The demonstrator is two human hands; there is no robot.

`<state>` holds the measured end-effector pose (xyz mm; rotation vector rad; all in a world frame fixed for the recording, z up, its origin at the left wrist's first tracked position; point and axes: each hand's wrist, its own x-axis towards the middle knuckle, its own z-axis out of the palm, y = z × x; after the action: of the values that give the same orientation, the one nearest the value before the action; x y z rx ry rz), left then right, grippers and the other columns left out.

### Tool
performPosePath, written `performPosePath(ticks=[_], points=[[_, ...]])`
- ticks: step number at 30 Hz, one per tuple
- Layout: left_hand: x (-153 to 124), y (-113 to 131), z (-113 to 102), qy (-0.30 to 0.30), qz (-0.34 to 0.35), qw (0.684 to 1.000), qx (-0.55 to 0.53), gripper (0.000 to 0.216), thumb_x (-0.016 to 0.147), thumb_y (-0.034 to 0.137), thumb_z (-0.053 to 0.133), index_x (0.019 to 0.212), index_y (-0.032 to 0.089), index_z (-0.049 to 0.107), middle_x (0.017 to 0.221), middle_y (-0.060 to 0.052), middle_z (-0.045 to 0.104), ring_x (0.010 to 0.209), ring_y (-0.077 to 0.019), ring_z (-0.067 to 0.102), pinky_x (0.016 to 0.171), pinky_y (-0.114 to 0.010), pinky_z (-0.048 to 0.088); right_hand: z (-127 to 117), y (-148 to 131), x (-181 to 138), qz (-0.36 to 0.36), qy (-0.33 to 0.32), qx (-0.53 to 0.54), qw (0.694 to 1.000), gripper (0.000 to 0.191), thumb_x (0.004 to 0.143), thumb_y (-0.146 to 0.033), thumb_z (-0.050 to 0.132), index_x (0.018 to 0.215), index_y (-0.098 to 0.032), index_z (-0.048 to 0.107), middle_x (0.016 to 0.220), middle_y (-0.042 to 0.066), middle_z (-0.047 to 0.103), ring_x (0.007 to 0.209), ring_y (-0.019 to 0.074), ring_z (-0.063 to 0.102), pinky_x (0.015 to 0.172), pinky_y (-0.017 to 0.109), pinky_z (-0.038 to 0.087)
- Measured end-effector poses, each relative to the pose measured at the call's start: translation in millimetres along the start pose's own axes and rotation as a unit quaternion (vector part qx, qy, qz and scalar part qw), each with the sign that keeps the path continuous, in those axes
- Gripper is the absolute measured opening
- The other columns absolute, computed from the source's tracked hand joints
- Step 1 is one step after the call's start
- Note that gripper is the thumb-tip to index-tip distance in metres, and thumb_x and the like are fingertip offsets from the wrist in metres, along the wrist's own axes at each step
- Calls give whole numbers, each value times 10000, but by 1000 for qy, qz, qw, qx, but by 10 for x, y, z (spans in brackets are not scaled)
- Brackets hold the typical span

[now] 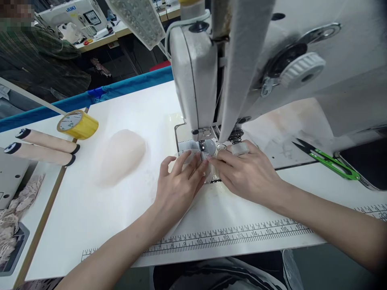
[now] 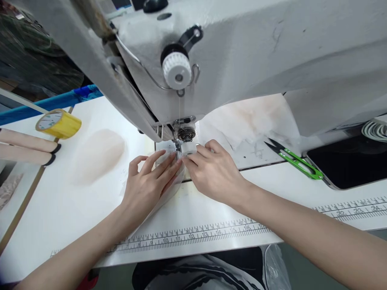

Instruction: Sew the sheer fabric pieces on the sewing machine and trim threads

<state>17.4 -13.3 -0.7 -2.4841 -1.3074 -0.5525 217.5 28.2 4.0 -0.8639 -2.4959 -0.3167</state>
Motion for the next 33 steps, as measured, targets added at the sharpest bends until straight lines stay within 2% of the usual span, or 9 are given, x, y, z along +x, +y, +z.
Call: performPosePath(ticks=[7, 15, 33], points=[[69, -52, 31, 0, -1, 1000, -13, 299, 957, 237, 564, 1251, 226, 622, 1208, -65, 704, 1206, -269, 585, 965, -450, 354, 23, 23, -5, -12, -9, -32, 999, 264, 924, -89, 460, 953, -136, 718, 822, 66, 718, 733, 194, 594, 719, 376, 353], [67, -49, 35, 5, 7, 1000, 11, 293, 963, 226, 557, 1249, 217, 622, 1202, -68, 707, 1177, -241, 595, 896, -408, 363, 25, 21, -1, -23, -7, -65, 998, 268, 938, -104, 452, 904, -151, 714, 797, 53, 705, 698, 178, 555, 723, 363, 346], [89, -73, 51, 6, 6, 1000, 19, 265, 980, 251, 536, 1222, 216, 640, 1208, -39, 706, 1135, -200, 617, 896, -377, 373, 70, 24, 13, -26, 15, -78, 997, 225, 926, -113, 504, 921, -119, 729, 780, 61, 694, 683, 167, 543, 711, 347, 316]])
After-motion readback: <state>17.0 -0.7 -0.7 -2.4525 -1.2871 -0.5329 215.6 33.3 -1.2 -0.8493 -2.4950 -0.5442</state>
